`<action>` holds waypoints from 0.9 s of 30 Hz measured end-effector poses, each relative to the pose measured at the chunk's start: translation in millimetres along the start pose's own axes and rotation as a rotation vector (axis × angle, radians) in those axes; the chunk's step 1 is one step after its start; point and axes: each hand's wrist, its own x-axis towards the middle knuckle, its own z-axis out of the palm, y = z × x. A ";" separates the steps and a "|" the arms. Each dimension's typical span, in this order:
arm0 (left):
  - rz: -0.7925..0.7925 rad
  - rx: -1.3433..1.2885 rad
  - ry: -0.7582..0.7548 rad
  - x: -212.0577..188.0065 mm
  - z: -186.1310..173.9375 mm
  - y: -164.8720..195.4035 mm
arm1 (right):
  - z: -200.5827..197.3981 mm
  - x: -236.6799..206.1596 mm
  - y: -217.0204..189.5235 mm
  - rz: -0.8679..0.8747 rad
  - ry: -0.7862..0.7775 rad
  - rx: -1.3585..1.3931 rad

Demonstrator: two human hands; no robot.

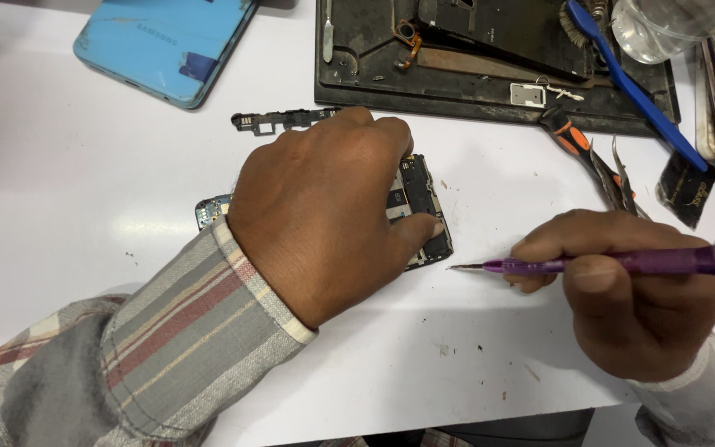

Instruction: The person disassembles a mobile phone, removes the motherboard, and uses a screwdriver to remove screws from the motherboard. They then reassemble the phone by placing the motherboard back and securing it with screws.

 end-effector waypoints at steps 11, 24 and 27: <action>-0.018 0.005 -0.020 0.7 0.4 0.5 | -0.8 -0.1 0.6 0.004 -0.005 -0.046; -0.028 0.004 -0.036 0.8 -0.8 1.0 | -0.8 -0.9 0.6 -0.049 -0.014 0.018; -0.033 0.010 -0.041 1.2 -1.7 2.2 | -1.8 -0.2 1.5 -0.067 0.013 -0.001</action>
